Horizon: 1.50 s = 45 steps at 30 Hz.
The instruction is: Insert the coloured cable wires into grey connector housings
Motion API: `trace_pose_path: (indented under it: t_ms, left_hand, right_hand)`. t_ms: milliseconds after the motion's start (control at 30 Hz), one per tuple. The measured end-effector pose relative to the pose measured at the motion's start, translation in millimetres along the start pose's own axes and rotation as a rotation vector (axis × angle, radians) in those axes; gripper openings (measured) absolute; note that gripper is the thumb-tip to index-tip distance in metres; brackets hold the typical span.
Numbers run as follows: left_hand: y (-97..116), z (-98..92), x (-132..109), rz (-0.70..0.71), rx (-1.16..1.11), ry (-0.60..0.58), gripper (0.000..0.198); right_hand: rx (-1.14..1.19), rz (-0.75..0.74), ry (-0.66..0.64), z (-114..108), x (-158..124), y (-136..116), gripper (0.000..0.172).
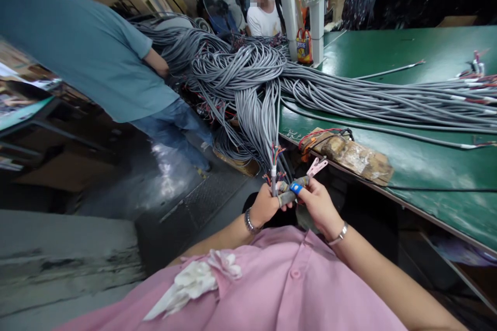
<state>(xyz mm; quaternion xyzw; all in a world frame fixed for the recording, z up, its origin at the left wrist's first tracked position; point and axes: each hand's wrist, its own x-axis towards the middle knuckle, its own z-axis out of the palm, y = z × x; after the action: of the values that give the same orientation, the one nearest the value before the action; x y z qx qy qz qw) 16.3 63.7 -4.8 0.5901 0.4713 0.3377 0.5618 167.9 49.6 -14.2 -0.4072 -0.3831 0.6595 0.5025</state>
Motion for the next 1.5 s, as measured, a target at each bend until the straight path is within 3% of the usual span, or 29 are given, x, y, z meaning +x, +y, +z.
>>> trace_pose_path:
  t_ms: [200,633,1000,1167,1267,1367,1500]
  left_hand:
    - [-3.5,-1.0,0.8,-0.037,-0.067,-0.009,0.029]
    - [-8.0,0.5,-0.6,-0.031,-0.174,0.111,0.032]
    - [-6.4,4.9,-0.7,0.013,-0.267,0.199,0.028]
    - [-1.0,4.1,-0.1,0.027,-0.254,0.18,0.03]
    - [2.5,3.9,0.8,0.022,-0.299,0.145,0.031]
    - [6.0,6.2,3.7,0.006,-0.338,0.074,0.032]
    - [12.3,12.8,12.0,-0.003,-0.368,-0.034,0.032]
  right_hand:
    - [0.113,0.027,0.054,-2.1,1.6,9.1,0.027]
    - [0.01,0.003,0.116,-9.2,-2.6,6.5,0.022]
    - [0.104,0.098,0.07,-5.7,-13.7,15.8,0.024]
    - [0.132,0.068,0.02,-14.3,-15.9,17.0,0.024]
    - [0.218,0.032,0.046,-25.5,-10.7,16.3,0.035]
    - [0.297,0.03,0.114,-37.0,1.7,11.6,0.048]
    - [0.361,0.034,0.107,-44.8,19.0,-0.9,0.047]
